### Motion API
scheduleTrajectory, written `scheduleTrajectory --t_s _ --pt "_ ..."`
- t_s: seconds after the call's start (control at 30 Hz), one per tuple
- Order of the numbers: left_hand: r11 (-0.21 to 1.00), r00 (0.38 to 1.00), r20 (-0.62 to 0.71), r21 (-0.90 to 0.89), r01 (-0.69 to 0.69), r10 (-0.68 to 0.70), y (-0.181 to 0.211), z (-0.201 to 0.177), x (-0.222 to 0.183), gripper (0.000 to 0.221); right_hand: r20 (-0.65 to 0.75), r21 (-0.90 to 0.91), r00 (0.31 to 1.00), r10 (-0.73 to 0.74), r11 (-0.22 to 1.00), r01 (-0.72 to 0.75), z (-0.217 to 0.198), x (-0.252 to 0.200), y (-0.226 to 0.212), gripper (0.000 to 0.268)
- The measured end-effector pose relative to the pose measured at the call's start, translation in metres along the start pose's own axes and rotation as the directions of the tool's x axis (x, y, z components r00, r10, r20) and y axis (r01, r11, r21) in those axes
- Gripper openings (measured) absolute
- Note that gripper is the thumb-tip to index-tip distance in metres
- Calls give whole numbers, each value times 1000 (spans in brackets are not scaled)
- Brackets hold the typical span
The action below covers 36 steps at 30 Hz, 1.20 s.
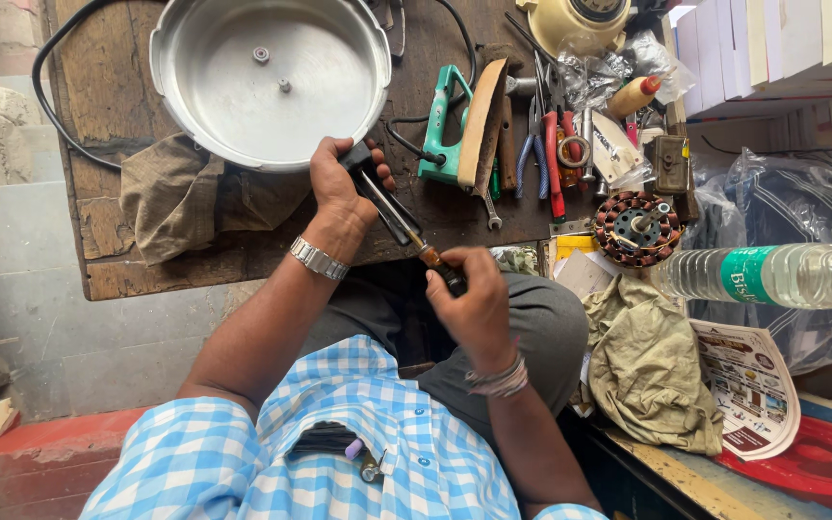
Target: The person disassembles a teal electric iron, removes the internal heating element, and uses a hammer and screwdriver to tap and adjust components inside the iron's base. They then briefly handle a pressure cooker lid and a screwdriver before returning to the iron.
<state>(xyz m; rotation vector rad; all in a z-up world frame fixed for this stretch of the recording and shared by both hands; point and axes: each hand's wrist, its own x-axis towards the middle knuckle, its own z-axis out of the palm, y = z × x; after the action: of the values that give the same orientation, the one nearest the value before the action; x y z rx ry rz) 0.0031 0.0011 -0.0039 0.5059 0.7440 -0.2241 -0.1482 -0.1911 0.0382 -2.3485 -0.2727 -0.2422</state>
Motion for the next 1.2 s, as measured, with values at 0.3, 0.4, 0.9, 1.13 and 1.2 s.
scheduleTrajectory --t_s 0.3,0.4,0.9,1.13,1.2 --pt "1000 1000 -11 7 -2 2 2 3 -2 26 381 551 830 408 620 -558 -2 13 -3 33" --pt "1000 1000 -18 -3 9 -9 1 1 -3 26 268 484 897 351 756 -441 -6 10 -8 34" --pt "1000 999 -27 21 -18 19 0 1 -1 26 -10 -245 996 -85 966 80 2 -1 -27 38" --pt "998 997 -61 53 -41 45 3 2 -8 26 32 -183 997 -69 980 73 4 -3 -18 38" --pt "998 998 -54 57 -41 44 3 2 -8 26 40 -253 995 -92 962 99 8 -4 -18 39"
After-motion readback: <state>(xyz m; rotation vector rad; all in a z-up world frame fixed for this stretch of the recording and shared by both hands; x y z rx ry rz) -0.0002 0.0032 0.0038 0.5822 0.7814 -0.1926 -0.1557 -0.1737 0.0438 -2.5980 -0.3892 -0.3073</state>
